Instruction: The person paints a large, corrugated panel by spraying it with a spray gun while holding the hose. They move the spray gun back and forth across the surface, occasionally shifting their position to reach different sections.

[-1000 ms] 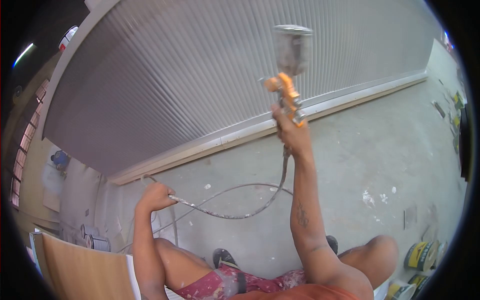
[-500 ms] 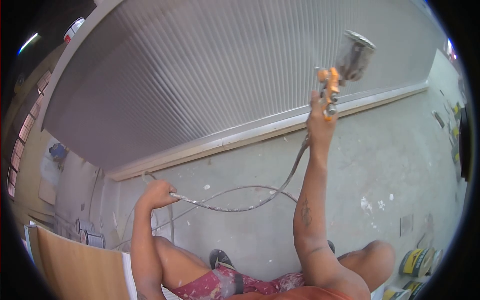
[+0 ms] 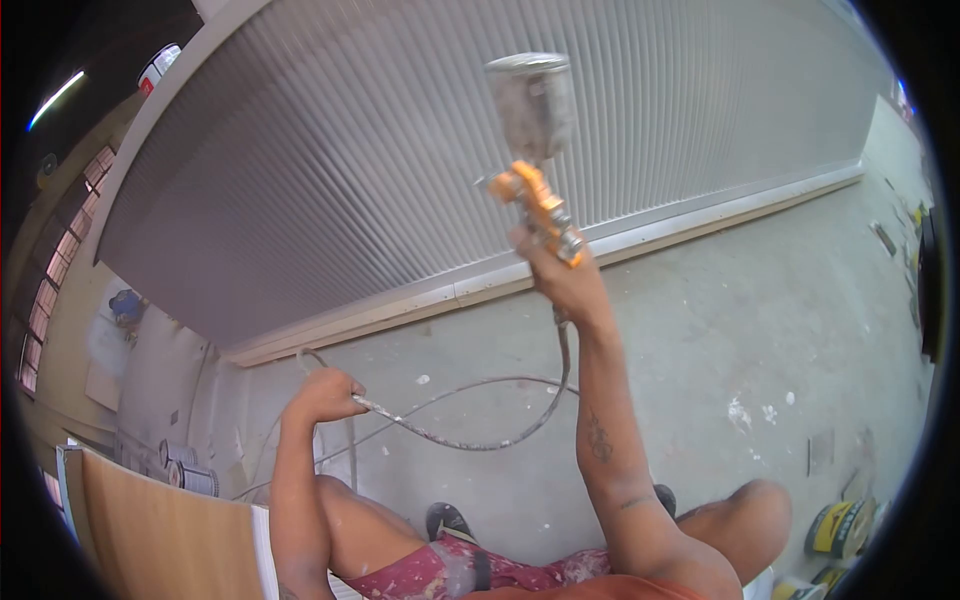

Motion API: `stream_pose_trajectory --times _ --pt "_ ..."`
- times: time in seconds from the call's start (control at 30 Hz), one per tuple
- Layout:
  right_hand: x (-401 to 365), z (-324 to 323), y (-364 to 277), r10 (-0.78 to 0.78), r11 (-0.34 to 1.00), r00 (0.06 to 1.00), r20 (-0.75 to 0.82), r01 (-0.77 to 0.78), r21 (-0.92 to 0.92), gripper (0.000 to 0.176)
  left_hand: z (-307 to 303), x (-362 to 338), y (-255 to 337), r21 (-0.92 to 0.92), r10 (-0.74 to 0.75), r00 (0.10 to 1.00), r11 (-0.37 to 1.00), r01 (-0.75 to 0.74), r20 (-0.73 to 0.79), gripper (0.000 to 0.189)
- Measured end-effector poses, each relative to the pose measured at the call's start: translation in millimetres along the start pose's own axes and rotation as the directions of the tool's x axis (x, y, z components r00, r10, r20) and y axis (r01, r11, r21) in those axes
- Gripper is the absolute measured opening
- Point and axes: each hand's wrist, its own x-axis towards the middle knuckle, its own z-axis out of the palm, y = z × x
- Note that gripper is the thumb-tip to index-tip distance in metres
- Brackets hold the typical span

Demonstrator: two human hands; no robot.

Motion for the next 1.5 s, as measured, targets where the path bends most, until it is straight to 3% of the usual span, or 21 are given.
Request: stream_pose_trajectory --times 0.03,0.1,0.17,0.23,0.27,0.3,0.4,0.5,0.57,0.63,0.73,0.8,0.87,0.9,0.97,1.1,1.17,1.2,1.33,1.43,1.5 --pt "-1 8 -3 0.001 1.0 1.0 0.004 -0.001 0.0 0.028 -3 2 3 -0.005 0.012 0.999 1.0 -0.012 0.031 0.034" --pt "-4 20 -12 0.115 0.982 0.964 0.241 -0.147 0.117 0.028 -2 4 1 -0.014 0.023 0.998 1.0 -0.023 0.065 0.033" --pt "-5 26 -15 0.089 0.983 0.972 0.217 -0.121 0.138 0.029 5 8 -4 -0.062 0.089 0.996 0.994 -0.088 0.013 0.036" --pt "-3 20 -13 0.054 0.993 0.998 0.024 -0.056 0.104 0.034 2 7 -2 -0.035 0.091 0.996 0.995 -0.09 0.019 0.035" --pt "1 14 -9 0.053 0.993 0.998 0.025 -0.055 0.101 0.034 1 6 -1 -0.002 0.094 0.995 0.996 -0.094 0.029 0.033" --pt "7 5 -2 0.046 0.999 0.984 -0.175 -0.049 -0.012 0.035 2 5 0 -0.004 0.096 0.995 0.995 -0.096 0.025 0.033" --pt "21 -29 2 -0.045 0.986 0.819 -0.572 -0.057 -0.159 0.036 2 2 2 0.005 0.058 0.998 0.998 -0.058 0.012 0.035" --pt "23 -58 -25 -0.194 0.976 0.745 -0.638 0.079 -0.205 0.029 -3 -2 6 0.006 0.017 1.0 1.0 -0.018 0.018 0.037" --pt "29 -70 -30 -0.457 0.89 0.532 -0.713 0.271 -0.368 0.023 -2 -5 7 -0.026 -0.017 1.0 1.0 0.017 -0.005 0.038" --pt "26 -72 -34 -0.389 0.919 0.555 -0.735 0.182 -0.349 0.018 1 -7 5 -0.04 -0.014 1.0 0.999 0.013 -0.019 0.038" --pt "26 -56 -20 -0.357 0.933 0.679 -0.641 0.227 -0.279 0.022 -1 -7 6 -0.059 -0.031 0.999 0.998 0.03 -0.018 0.037" --pt "20 -42 -17 -0.172 0.983 0.883 -0.437 0.127 -0.13 0.025 -2 -7 5 -0.062 -0.052 0.999 0.997 0.052 -0.001 0.037" --pt "12 -17 -22 -0.12 0.992 0.961 -0.248 0.104 -0.074 0.026 -1 -5 3 -0.05 0.004 0.999 0.999 -0.006 -0.04 0.036" --pt "9 -8 -24 -0.12 0.992 0.962 -0.247 0.105 -0.071 0.026 -1 -3 2 -0.048 0.001 0.999 0.999 -0.003 -0.04 0.036" --pt "4 5 -28 0.115 0.988 0.991 0.073 -0.122 0.094 0.028 0 1 0 -0.025 0.035 0.999 0.999 -0.035 0.014 0.036" --pt "6 14 -30 0.111 0.973 0.98 0.167 -0.142 0.184 0.023 -2 3 0 -0.033 0.06 0.998 0.998 -0.059 0.03 0.037" --pt "12 8 -29 0.046 0.974 0.997 -0.059 -0.032 0.224 0.024 2 3 -2 -0.026 0.084 0.996 0.996 -0.083 0.017 0.037" --pt "16 -1 -28 -0.006 0.993 0.988 -0.152 0.024 0.116 0.026 1 2 0 -0.028 0.086 0.996 0.996 -0.085 0.011 0.037" --pt "30 -42 -29 -0.087 0.995 0.799 -0.595 0.038 -0.094 0.035 -5 -5 9 -0.006 0.037 0.999 0.999 -0.037 0.014 0.037" --pt "36 -72 -44 -0.222 0.974 0.704 -0.674 0.126 -0.189 0.027 -6 -8 12 -0.017 0.001 1.0 1.0 -0.001 -0.004 0.038" --pt "40 -82 -54 -0.423 0.906 0.507 -0.751 0.235 -0.352 0.021 -5 -10 13 -0.035 -0.006 1.0 0.999 0.005 -0.018 0.038"
